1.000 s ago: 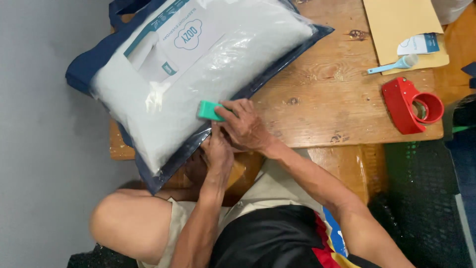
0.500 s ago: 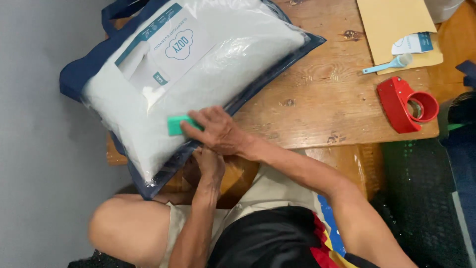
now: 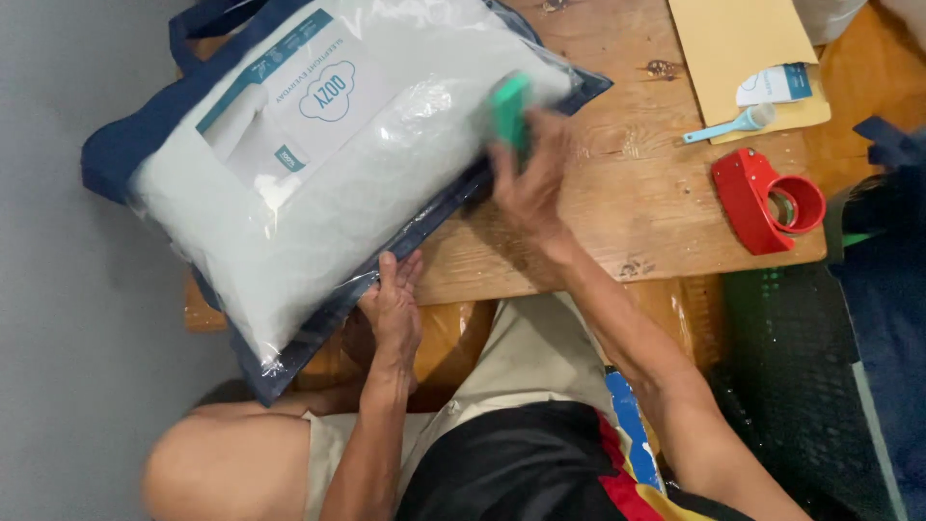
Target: Cleaning a pillow and its carrying bag using a cleaning block
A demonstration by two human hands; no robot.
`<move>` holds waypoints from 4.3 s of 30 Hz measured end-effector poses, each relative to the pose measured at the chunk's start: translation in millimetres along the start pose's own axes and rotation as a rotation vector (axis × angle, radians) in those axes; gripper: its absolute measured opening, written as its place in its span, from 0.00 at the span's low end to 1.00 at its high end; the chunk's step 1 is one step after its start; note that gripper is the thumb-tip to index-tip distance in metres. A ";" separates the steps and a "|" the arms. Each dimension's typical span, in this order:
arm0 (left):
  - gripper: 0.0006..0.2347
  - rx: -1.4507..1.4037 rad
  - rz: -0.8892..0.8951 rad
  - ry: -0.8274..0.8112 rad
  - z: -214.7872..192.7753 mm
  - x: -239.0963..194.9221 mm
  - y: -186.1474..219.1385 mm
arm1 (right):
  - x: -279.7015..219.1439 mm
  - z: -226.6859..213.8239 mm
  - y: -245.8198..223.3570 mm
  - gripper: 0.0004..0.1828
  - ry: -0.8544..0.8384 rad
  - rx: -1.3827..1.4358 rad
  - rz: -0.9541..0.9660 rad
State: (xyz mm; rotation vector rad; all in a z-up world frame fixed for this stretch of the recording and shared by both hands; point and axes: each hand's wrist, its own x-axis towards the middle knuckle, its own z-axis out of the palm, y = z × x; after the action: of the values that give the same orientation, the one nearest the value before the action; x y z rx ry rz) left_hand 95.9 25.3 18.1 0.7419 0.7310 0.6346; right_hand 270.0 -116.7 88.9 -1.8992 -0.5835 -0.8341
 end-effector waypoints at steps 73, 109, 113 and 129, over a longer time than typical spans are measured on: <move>0.09 -0.087 -0.182 -0.185 2.5 -19.4 -173.3 | -61.6 -70.5 -23.0 0.14 -0.464 -0.031 0.036; 0.05 0.224 -0.192 -0.246 17.5 -69.1 -15.1 | -75.8 -45.5 -10.5 0.16 -0.479 0.274 -0.196; 0.05 0.329 -0.203 -0.281 -17.9 -65.3 -30.0 | -40.6 -2.8 27.3 0.13 -0.409 0.316 -0.233; 0.09 0.277 -0.248 -0.233 -9.1 -73.6 -24.8 | 78.6 56.8 100.2 0.18 -0.473 0.400 0.194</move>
State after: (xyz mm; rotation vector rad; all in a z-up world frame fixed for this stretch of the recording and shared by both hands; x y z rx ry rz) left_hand 51.9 -39.3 20.2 0.9445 0.6876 0.2176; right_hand 408.1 -105.8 72.8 -1.7417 -0.7693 -0.1188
